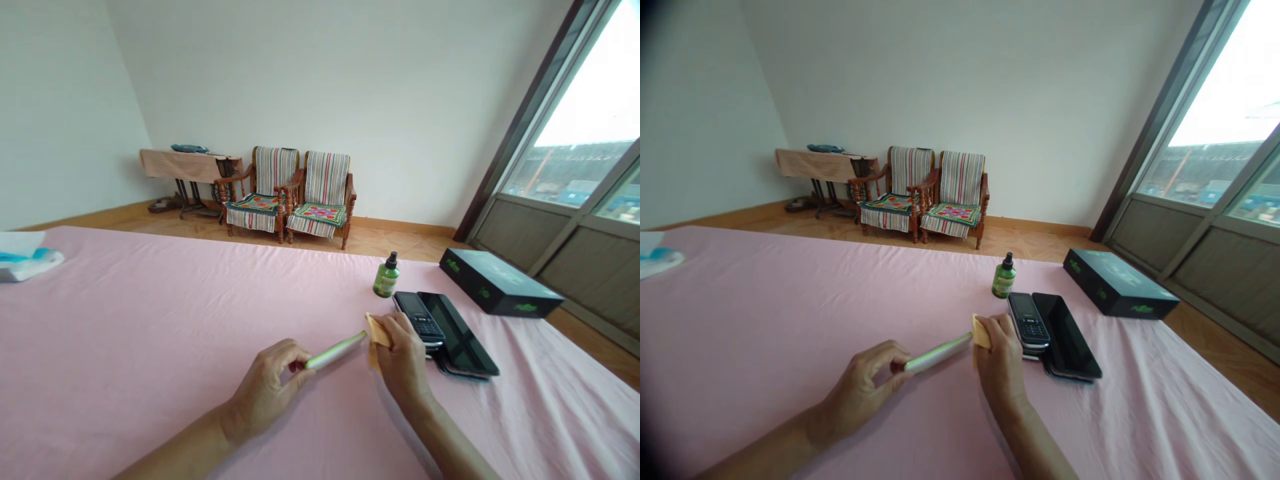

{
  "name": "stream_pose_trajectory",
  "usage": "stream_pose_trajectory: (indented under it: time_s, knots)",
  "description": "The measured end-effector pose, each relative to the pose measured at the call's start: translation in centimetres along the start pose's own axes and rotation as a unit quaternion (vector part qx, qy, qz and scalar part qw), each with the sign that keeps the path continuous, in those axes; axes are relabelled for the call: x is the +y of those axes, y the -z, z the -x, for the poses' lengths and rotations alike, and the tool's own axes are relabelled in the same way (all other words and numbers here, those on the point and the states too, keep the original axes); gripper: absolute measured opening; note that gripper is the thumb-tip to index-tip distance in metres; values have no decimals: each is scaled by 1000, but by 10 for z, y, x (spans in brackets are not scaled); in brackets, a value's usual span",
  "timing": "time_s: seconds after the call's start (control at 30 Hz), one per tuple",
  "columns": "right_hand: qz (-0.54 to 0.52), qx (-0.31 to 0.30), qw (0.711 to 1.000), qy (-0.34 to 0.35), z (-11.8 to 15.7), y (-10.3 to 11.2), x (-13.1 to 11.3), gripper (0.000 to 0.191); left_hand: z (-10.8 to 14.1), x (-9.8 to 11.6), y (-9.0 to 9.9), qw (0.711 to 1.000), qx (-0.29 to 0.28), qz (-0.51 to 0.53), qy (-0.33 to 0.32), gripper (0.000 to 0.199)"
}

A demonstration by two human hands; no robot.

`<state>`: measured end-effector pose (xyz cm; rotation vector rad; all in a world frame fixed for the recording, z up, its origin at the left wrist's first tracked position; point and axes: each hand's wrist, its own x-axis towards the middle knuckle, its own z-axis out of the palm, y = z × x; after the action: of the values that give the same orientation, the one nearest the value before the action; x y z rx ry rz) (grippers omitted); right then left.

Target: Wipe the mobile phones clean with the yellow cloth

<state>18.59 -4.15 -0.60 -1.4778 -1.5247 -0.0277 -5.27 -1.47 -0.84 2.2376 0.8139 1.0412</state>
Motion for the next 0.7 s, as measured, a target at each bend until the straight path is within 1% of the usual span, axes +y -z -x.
stream_pose_trajectory:
  time_s: [0.1, 0.27, 0.43, 0.6, 0.7]
  knots:
    - [-21, 4, 1000, 23, 2, 0, -4, 42, -1, -2, 1, 1000, -3, 3, 5, 7]
    - [-30, -34, 998, 36, 13, -9, -11, 40, -1, -3, 0, 1000, -2, 7, 25, 9]
    - [-74, -62, 993, 73, 29, -24, -31, 41, -2, 1, -1, 999, 1, 14, 49, 14]
    - [-153, -136, 973, 111, 35, -28, -58, 40, -4, 3, -3, 998, 4, 21, 59, 20]
    - [-141, -165, 967, 131, 37, -28, -65, 43, -4, 3, -3, 998, 2, 25, 57, 20]
